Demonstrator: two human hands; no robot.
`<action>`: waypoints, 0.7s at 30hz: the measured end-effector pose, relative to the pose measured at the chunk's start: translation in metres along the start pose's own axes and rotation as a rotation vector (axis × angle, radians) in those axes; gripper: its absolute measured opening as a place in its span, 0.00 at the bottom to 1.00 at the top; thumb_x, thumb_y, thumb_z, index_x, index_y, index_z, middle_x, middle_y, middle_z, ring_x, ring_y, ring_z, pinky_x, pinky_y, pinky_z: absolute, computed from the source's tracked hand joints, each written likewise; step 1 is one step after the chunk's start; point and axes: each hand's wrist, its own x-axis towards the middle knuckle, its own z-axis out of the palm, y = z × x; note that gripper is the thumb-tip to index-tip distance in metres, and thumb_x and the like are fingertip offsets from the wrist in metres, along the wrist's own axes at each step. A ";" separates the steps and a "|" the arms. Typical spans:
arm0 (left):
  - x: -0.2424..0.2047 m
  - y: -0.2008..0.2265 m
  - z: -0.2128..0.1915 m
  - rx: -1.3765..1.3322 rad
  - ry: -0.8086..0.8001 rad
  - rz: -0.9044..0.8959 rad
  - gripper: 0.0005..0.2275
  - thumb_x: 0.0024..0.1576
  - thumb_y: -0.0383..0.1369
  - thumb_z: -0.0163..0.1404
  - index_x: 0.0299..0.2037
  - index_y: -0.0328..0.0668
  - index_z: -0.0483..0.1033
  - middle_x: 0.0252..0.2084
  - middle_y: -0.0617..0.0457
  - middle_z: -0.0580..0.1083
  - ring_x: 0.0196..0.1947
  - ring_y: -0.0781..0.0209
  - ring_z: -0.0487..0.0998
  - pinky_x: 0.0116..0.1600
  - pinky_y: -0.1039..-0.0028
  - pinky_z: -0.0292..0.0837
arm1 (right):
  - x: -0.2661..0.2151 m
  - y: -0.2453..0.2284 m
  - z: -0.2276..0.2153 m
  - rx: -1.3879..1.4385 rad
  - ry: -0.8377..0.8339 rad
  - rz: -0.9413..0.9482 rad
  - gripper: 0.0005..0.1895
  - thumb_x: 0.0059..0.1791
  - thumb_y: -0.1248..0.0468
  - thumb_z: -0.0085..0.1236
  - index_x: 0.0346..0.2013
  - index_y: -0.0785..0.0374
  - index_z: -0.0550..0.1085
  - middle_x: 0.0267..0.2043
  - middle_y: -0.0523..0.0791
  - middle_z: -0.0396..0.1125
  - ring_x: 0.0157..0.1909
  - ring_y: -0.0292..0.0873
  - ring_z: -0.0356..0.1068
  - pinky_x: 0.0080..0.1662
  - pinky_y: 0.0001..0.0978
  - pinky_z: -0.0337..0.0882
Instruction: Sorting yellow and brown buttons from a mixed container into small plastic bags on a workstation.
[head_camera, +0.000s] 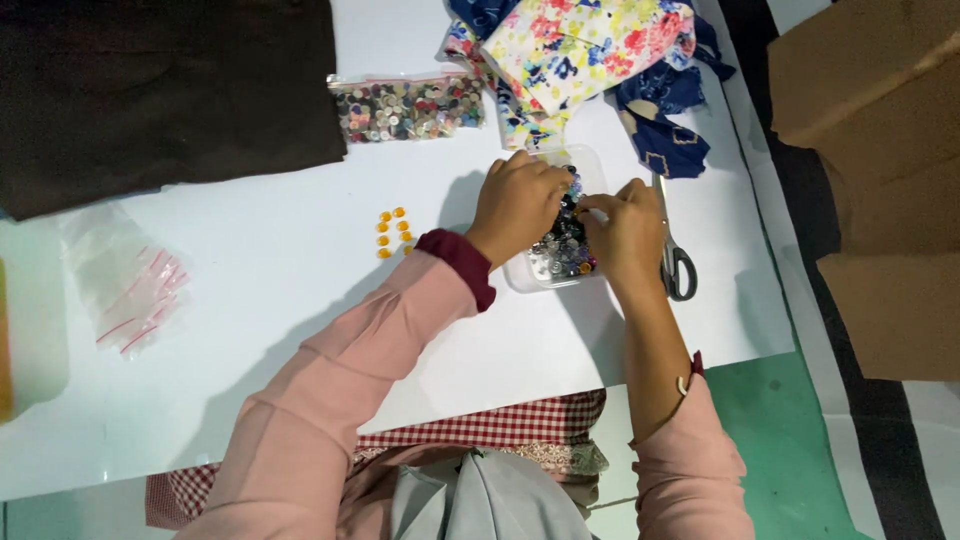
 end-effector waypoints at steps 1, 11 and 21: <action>0.005 -0.001 0.007 -0.003 -0.005 0.004 0.07 0.53 0.33 0.56 0.41 0.56 0.81 0.29 0.59 0.75 0.39 0.55 0.75 0.43 0.63 0.69 | 0.001 -0.001 0.001 -0.001 0.001 0.007 0.06 0.43 0.68 0.72 0.33 0.56 0.84 0.30 0.44 0.56 0.35 0.48 0.63 0.35 0.36 0.67; 0.017 -0.004 0.037 0.134 -0.096 0.053 0.01 0.54 0.27 0.57 0.30 0.42 0.80 0.31 0.53 0.68 0.40 0.56 0.65 0.42 0.65 0.59 | -0.001 0.004 0.011 -0.040 0.005 -0.050 0.06 0.42 0.67 0.71 0.33 0.56 0.84 0.33 0.44 0.52 0.37 0.47 0.61 0.35 0.36 0.67; 0.017 0.001 0.035 0.178 -0.091 0.008 0.02 0.49 0.25 0.60 0.28 0.38 0.81 0.30 0.49 0.68 0.42 0.51 0.68 0.40 0.61 0.64 | -0.003 0.004 0.016 0.000 0.031 -0.027 0.07 0.42 0.63 0.74 0.31 0.54 0.81 0.34 0.42 0.51 0.37 0.45 0.60 0.35 0.34 0.66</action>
